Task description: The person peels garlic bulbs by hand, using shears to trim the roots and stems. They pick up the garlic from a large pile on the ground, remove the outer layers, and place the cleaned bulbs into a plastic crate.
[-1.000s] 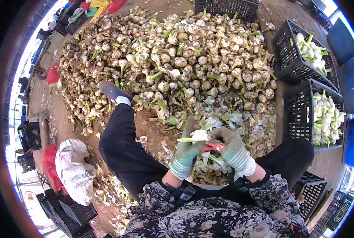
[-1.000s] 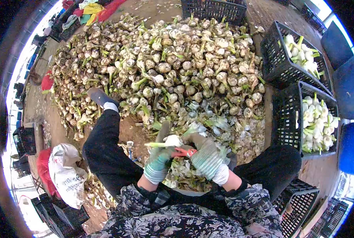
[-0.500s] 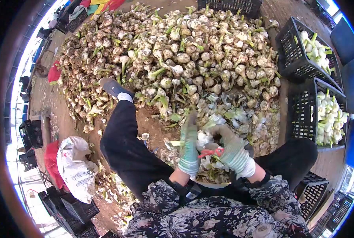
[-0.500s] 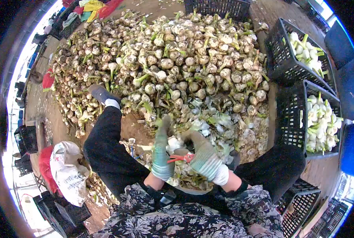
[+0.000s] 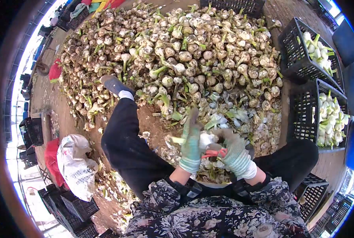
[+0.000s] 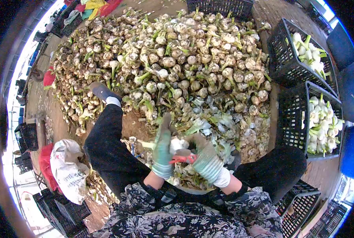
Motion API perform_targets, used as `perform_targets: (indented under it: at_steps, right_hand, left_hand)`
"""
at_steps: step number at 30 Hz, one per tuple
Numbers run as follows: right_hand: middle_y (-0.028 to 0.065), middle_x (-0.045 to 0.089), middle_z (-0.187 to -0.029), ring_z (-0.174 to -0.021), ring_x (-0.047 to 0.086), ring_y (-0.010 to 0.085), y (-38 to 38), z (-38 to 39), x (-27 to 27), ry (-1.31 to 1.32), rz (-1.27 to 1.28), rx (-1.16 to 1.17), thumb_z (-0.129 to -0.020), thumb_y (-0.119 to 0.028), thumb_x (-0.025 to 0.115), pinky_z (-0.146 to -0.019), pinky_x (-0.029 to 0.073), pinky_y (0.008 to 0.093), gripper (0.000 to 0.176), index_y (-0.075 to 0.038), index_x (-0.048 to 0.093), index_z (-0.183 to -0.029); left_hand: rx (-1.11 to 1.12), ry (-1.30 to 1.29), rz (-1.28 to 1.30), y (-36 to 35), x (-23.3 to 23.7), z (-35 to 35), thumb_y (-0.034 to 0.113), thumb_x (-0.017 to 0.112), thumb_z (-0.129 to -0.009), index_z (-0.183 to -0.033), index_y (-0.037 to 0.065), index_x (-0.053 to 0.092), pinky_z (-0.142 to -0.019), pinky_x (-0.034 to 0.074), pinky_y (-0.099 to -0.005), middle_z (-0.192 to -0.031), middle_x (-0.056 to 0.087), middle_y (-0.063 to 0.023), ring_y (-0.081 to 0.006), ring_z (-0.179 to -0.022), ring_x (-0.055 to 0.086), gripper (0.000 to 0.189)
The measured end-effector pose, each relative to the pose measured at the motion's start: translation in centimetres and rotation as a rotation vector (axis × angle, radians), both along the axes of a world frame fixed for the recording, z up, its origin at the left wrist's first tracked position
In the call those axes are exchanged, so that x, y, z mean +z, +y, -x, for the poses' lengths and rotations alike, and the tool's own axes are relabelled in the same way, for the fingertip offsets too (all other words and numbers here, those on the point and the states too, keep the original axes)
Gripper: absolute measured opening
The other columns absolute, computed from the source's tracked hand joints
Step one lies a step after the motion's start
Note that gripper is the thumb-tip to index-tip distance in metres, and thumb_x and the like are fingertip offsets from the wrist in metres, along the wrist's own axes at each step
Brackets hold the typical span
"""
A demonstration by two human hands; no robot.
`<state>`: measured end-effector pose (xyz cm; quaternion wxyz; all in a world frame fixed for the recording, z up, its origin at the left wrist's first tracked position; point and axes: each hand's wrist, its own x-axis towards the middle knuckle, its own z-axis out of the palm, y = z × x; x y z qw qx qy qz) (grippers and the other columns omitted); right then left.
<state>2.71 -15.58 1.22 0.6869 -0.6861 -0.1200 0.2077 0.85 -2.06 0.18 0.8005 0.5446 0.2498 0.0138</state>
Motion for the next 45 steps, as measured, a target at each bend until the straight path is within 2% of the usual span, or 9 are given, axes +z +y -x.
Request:
perform_targets:
  at_steps: [8, 10, 16, 20, 22, 24, 28, 35, 45]
  right_hand:
    - [0.0061, 0.059, -0.079, -0.067, 0.056, 0.0186, 0.5, -1.1, 1.6, -0.247, 0.16, 0.028, -0.077, -0.014, 0.061, -0.061, 0.046, 0.0294, 0.016, -0.005, 0.055, -0.089]
    - [0.0083, 0.058, -0.086, -0.071, 0.056, 0.02, 0.0, -1.1, 0.8, 0.928, -0.57, -0.189, -0.078, -0.018, 0.06, -0.062, 0.048, 0.0286, 0.019, -0.006, 0.056, -0.093]
    - [0.0103, 0.057, -0.097, -0.081, 0.058, 0.021, -1.2, 0.1, 0.6, 1.132, -0.847, -0.175, -0.08, -0.018, 0.057, -0.066, 0.051, 0.0299, 0.032, -0.005, 0.05, -0.109]
    - [0.0107, 0.057, -0.1, -0.085, 0.058, 0.0206, -1.7, -0.3, 1.5, 1.058, -0.897, -0.135, -0.082, -0.017, 0.056, -0.065, 0.052, 0.032, 0.031, -0.004, 0.05, -0.109]
    - [0.0106, 0.057, -0.1, -0.083, 0.059, 0.0214, -1.6, -2.6, 1.7, 0.855, -0.313, -0.033, -0.082, -0.018, 0.057, -0.065, 0.052, 0.0299, 0.032, -0.005, 0.049, -0.11]
    - [0.0127, 0.053, -0.11, -0.076, 0.061, 0.0217, -1.5, -2.7, 0.5, 0.705, -0.321, -0.069, -0.081, -0.021, 0.059, -0.065, 0.052, 0.0264, 0.044, -0.003, 0.043, -0.118]
    - [0.017, 0.042, -0.124, -0.102, 0.051, 0.022, 0.2, -1.8, 1.5, -0.43, 0.339, 0.164, -0.064, -0.034, 0.075, -0.082, 0.044, 0.0344, 0.088, 0.001, 0.027, -0.13]
    - [0.0132, 0.054, -0.102, -0.097, 0.052, 0.0222, 3.0, 0.6, 2.7, -0.194, 0.347, -0.064, -0.065, -0.019, 0.072, -0.084, 0.04, 0.0302, 0.056, 0.0, 0.046, -0.11]
    - [0.0117, 0.057, -0.093, -0.084, 0.056, 0.0203, 3.1, 0.2, 4.0, -0.199, 0.271, -0.099, -0.064, -0.011, 0.069, -0.075, 0.045, 0.03, 0.046, 0.0, 0.049, -0.104]
  left_hand:
    - [-0.012, -0.03, 0.134, 0.2, 0.2, 0.7, 0.044, 0.04, -0.088, -0.132, 0.005, 0.029, -0.096, 0.033, -0.0314, -0.127, 0.039, -0.01, -0.0188, -0.114, 0.039, 0.06]
    - [-0.095, 0.065, 0.214, 0.2, 1.6, 0.5, 0.046, 0.042, -0.086, -0.133, 0.004, 0.026, -0.098, 0.03, -0.032, -0.133, 0.033, -0.0106, -0.0197, -0.12, 0.035, 0.066]
    - [-0.113, -0.161, 0.149, 0.3, 2.3, -0.2, 0.048, 0.046, -0.084, -0.134, 0.006, 0.024, -0.086, 0.039, -0.0249, -0.136, 0.029, -0.008, -0.0099, -0.094, 0.045, 0.07]
    - [-0.184, -0.191, 0.37, 1.0, 3.2, 0.0, 0.04, 0.051, -0.083, -0.133, 0.006, 0.028, -0.079, 0.044, -0.0258, -0.125, 0.043, -0.0067, -0.013, -0.087, 0.05, 0.065]
    - [-0.076, -0.116, 0.354, 1.1, 2.2, 0.0, 0.028, 0.052, -0.084, -0.133, 0.009, 0.03, -0.08, 0.045, -0.0311, -0.117, 0.048, -0.0079, -0.0173, -0.096, 0.051, 0.057]
    - [-0.038, -0.13, 0.51, 1.3, 1.5, -0.3, 0.023, 0.053, -0.083, -0.133, 0.011, 0.028, -0.081, 0.046, -0.0343, -0.118, 0.048, -0.0084, -0.0193, -0.097, 0.053, 0.058]
    - [0.024, -0.151, 0.356, 1.0, 1.6, 0.0, 0.019, 0.053, -0.082, -0.133, 0.012, 0.027, -0.08, 0.047, -0.0352, -0.113, 0.051, -0.0087, -0.0203, -0.091, 0.055, 0.058]
    - [0.204, 0.068, 0.382, 0.4, 1.2, 0.2, 0.03, 0.048, -0.089, -0.125, 0.01, 0.042, -0.063, 0.041, -0.0154, -0.087, 0.048, 0.005, -0.0034, -0.071, 0.043, 0.042]
    - [0.333, -0.05, -0.049, 0.0, 1.2, -1.0, 0.023, 0.046, -0.09, -0.122, 0.006, 0.044, -0.06, 0.041, -0.0183, -0.09, 0.052, 0.0021, -0.0036, -0.067, 0.042, 0.036]
